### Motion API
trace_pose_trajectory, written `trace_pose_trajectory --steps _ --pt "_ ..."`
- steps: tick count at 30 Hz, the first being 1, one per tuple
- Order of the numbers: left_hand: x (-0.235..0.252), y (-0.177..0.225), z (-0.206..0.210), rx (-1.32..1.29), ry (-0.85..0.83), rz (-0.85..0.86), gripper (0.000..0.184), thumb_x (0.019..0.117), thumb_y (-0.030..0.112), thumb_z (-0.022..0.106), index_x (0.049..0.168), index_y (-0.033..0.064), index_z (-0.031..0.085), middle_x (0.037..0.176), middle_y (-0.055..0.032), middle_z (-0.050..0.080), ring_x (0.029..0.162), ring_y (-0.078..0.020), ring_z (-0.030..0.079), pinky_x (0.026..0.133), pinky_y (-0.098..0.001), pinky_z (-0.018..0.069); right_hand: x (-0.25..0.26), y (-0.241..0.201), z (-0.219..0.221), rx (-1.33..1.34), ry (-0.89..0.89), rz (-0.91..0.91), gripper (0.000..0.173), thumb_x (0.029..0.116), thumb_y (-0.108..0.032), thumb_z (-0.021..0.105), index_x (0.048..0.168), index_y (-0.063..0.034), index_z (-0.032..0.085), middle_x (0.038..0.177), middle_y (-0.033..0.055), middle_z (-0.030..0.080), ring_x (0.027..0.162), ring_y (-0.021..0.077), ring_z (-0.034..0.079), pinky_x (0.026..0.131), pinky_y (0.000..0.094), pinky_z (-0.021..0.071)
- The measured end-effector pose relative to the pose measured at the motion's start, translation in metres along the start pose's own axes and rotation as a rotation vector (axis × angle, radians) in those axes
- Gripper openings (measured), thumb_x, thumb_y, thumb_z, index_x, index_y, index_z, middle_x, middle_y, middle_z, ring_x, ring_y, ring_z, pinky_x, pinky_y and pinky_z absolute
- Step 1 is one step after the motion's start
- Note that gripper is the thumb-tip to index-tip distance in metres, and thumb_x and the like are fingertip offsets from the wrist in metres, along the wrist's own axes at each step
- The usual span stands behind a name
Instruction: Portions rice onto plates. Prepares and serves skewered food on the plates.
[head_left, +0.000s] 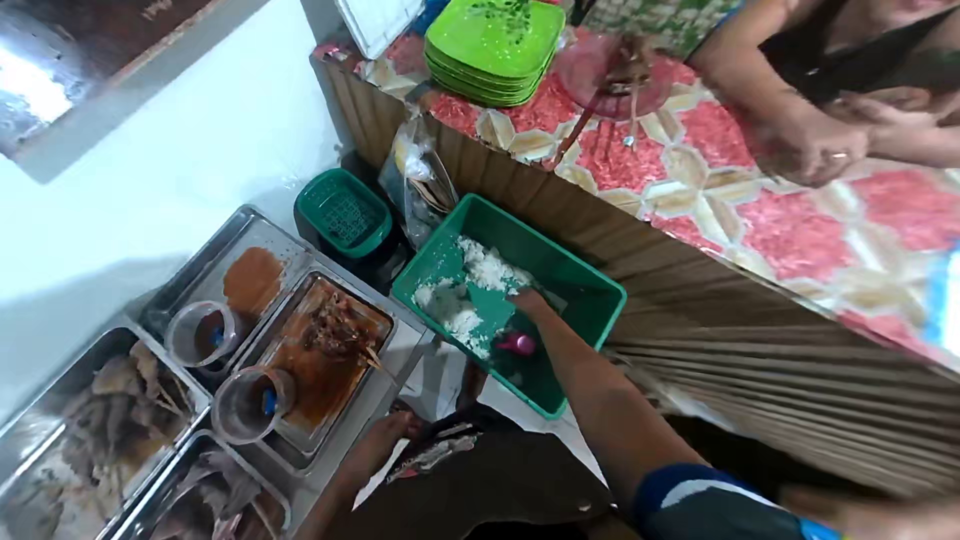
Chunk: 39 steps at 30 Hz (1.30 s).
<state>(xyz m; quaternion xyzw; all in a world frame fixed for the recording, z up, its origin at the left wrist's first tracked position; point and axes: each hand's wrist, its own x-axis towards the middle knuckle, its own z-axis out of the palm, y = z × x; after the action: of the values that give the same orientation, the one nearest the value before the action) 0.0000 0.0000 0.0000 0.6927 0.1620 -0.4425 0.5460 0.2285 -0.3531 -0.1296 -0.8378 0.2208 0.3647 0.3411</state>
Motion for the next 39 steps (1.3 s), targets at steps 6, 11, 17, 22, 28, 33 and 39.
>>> trace_pose_trajectory --steps 6,11,17,22,28,33,39 --pt "0.029 0.077 0.015 -0.183 0.223 0.162 0.044 0.1107 0.024 0.028 0.117 0.0013 0.065 0.115 -0.0069 0.072 0.095 -0.0128 0.069 0.083 -0.0324 0.0554 -0.001 0.030 0.014 -0.518 -0.149 0.157 0.098 0.0908 -0.047 0.074 0.162 -0.0026 0.023 0.161 0.0341 0.027 0.141 0.0534 0.040 0.110 0.0655 0.0397" --pt "0.067 0.073 0.040 -0.087 0.048 -0.069 0.040 0.1109 0.028 0.036 0.129 0.0022 0.062 0.123 -0.0091 0.067 0.100 -0.0156 0.067 0.086 -0.0352 0.0541 0.029 0.082 0.053 -0.540 -0.199 0.187 0.095 0.0864 -0.038 0.082 0.161 -0.0092 0.030 0.162 0.0304 0.027 0.136 0.0519 0.047 0.104 0.0634 0.0469" --pt "0.095 0.088 0.053 -0.061 -0.016 -0.107 0.039 0.1102 0.030 0.042 0.132 0.0048 0.061 0.124 -0.0087 0.068 0.105 -0.0166 0.067 0.089 -0.0375 0.0528 0.050 0.101 0.049 -0.623 -0.257 0.057 0.075 0.0891 -0.015 0.076 0.156 -0.0096 0.042 0.161 0.0283 0.030 0.142 0.0518 0.039 0.105 0.0651 0.0467" --pt "0.122 0.165 0.014 -0.009 0.143 0.095 0.040 0.1099 0.025 0.042 0.140 0.0009 0.054 0.129 -0.0131 0.065 0.105 -0.0177 0.067 0.090 -0.0363 0.0540 0.060 0.097 0.015 -0.529 -0.414 -0.031 0.052 0.1025 -0.020 0.060 0.152 -0.0083 0.048 0.160 0.0282 0.035 0.149 0.0465 0.033 0.119 0.0613 0.0322" --pt "0.175 0.338 -0.042 0.329 0.402 0.299 0.043 0.1112 0.033 0.042 0.142 0.0041 0.053 0.133 -0.0177 0.063 0.110 -0.0285 0.066 0.094 -0.0486 0.0530 0.060 0.108 0.015 -0.349 -0.093 0.085 0.055 0.1038 -0.005 0.051 0.157 -0.0025 0.037 0.166 0.0255 0.023 0.140 0.0456 0.048 0.111 0.0551 0.0465" --pt "0.231 0.484 -0.044 0.418 0.529 0.353 0.067 0.1093 0.055 0.031 0.138 0.0003 0.056 0.122 -0.0195 0.067 0.104 -0.0314 0.067 0.091 -0.0527 0.0528 0.055 0.117 0.022 -0.273 -0.286 0.116 0.059 0.1122 -0.039 0.035 0.154 0.0022 0.040 0.156 0.0271 0.043 0.146 0.0413 0.041 0.119 0.0555 0.0344" --pt "0.281 0.555 -0.020 0.107 0.557 0.216 0.070 0.1064 0.063 0.029 0.136 0.0068 0.057 0.116 -0.0098 0.069 0.090 -0.0184 0.067 0.076 -0.0367 0.0523 0.039 0.111 0.036 -0.382 -0.352 -0.050 0.109 0.0846 -0.031 0.084 0.166 -0.0150 0.013 0.169 0.0255 0.012 0.144 0.0529 0.036 0.109 0.0657 0.0420"
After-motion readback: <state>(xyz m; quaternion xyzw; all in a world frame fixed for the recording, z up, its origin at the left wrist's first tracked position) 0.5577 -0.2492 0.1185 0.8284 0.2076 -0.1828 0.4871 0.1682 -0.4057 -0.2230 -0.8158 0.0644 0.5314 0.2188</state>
